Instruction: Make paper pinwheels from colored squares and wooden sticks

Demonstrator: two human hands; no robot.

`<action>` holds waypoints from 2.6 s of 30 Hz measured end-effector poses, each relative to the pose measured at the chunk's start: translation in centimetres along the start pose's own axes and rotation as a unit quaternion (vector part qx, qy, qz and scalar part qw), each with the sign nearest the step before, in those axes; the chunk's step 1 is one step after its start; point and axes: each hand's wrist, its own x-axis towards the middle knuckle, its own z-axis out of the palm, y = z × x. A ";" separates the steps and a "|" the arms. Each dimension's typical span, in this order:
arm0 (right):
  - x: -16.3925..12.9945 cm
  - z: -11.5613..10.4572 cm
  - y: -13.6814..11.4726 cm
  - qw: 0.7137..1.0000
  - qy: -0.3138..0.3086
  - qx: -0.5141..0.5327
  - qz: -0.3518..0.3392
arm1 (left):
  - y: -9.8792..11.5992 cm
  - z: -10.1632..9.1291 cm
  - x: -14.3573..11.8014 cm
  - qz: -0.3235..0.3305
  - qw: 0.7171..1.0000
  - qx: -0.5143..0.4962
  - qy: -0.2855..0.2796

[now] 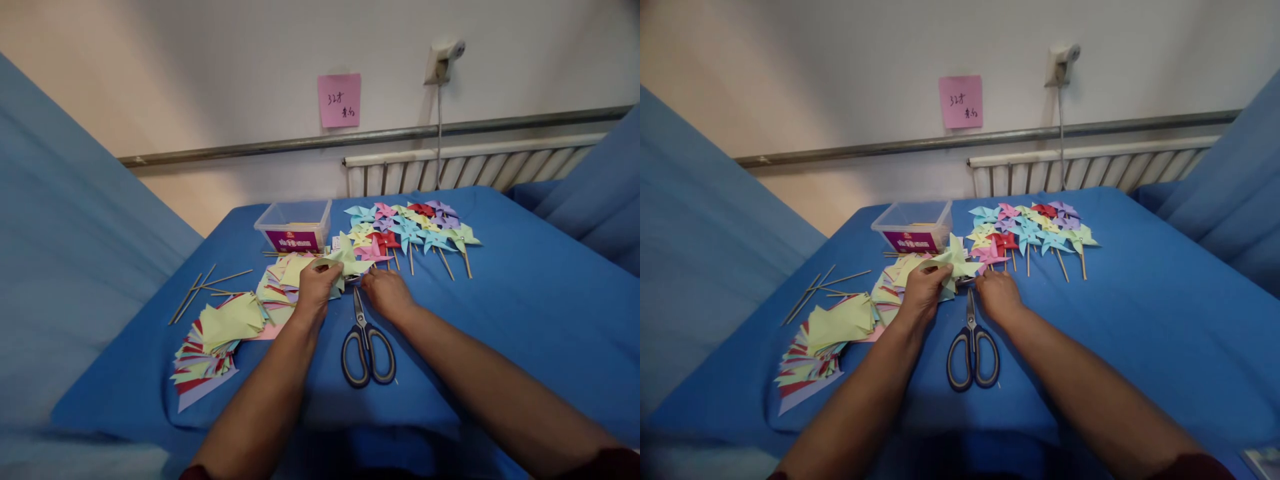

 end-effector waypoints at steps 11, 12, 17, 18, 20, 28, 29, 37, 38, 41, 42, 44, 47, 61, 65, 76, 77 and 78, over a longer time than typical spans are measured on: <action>-0.3 -0.3 0.1 0.998 -0.021 0.046 -0.029 | 0.0 0.1 -0.1 -0.003 1.000 -0.005 0.000; -0.2 -0.3 -0.1 0.998 -0.024 0.041 -0.029 | 0.0 0.0 -0.1 -0.003 1.000 -0.004 -0.003; -0.2 -0.3 -0.4 0.999 -0.030 0.028 -0.022 | 0.0 0.0 -0.1 0.002 1.000 0.003 -0.006; -0.3 -0.3 -0.4 0.999 -0.028 0.034 -0.025 | 0.0 0.0 -0.1 0.002 1.000 0.003 -0.006; -0.7 -0.3 -0.2 0.997 -0.028 0.064 -0.040 | 0.1 0.0 -0.1 -0.001 1.000 0.001 -0.004; -1.2 0.3 1.1 0.982 -0.029 0.180 -0.056 | 0.5 0.2 -0.3 -0.006 1.000 -0.005 -0.004; -1.1 0.4 1.2 0.983 -0.026 0.178 -0.047 | 0.4 0.1 -0.3 -0.005 1.000 -0.003 -0.004; -1.3 0.1 0.9 0.988 -0.035 0.135 -0.059 | 0.3 0.0 -0.2 -0.002 1.000 -0.001 -0.004; -1.4 -0.1 0.7 0.987 -0.039 0.140 -0.070 | 0.3 0.0 -0.2 -0.003 1.000 0.000 -0.001; -1.8 -0.5 0.4 0.985 -0.050 0.139 -0.089 | 0.3 0.1 -0.1 -0.005 1.000 0.002 0.005; -1.8 -0.5 0.4 0.986 -0.051 0.134 -0.090 | 0.3 0.1 -0.1 -0.005 1.000 0.002 0.004; -1.7 -0.4 0.6 0.986 -0.049 0.134 -0.091 | 0.2 0.1 -0.1 -0.004 1.000 0.001 0.000; -1.4 0.0 1.1 0.984 -0.044 0.143 -0.093 | 0.2 0.0 -0.1 -0.003 1.000 0.000 -0.002; -2.6 -1.5 0.3 0.981 -0.027 0.104 -0.163 | 0.6 0.1 -0.3 -0.005 1.000 -0.003 -0.008; -2.4 -1.4 0.4 0.983 -0.032 0.097 -0.150 | 0.5 0.1 -0.4 -0.003 1.000 -0.003 -0.009; -2.0 -0.8 0.3 0.986 -0.029 0.086 -0.141 | 0.4 0.1 -0.3 0.001 1.000 0.001 -0.013; -2.1 -0.8 0.1 0.987 -0.031 0.070 -0.142 | 0.4 0.1 -0.2 0.001 1.000 0.002 -0.012; -2.2 -0.9 -0.2 0.988 -0.033 0.052 -0.141 | 0.4 0.1 -0.2 0.001 1.000 0.003 -0.011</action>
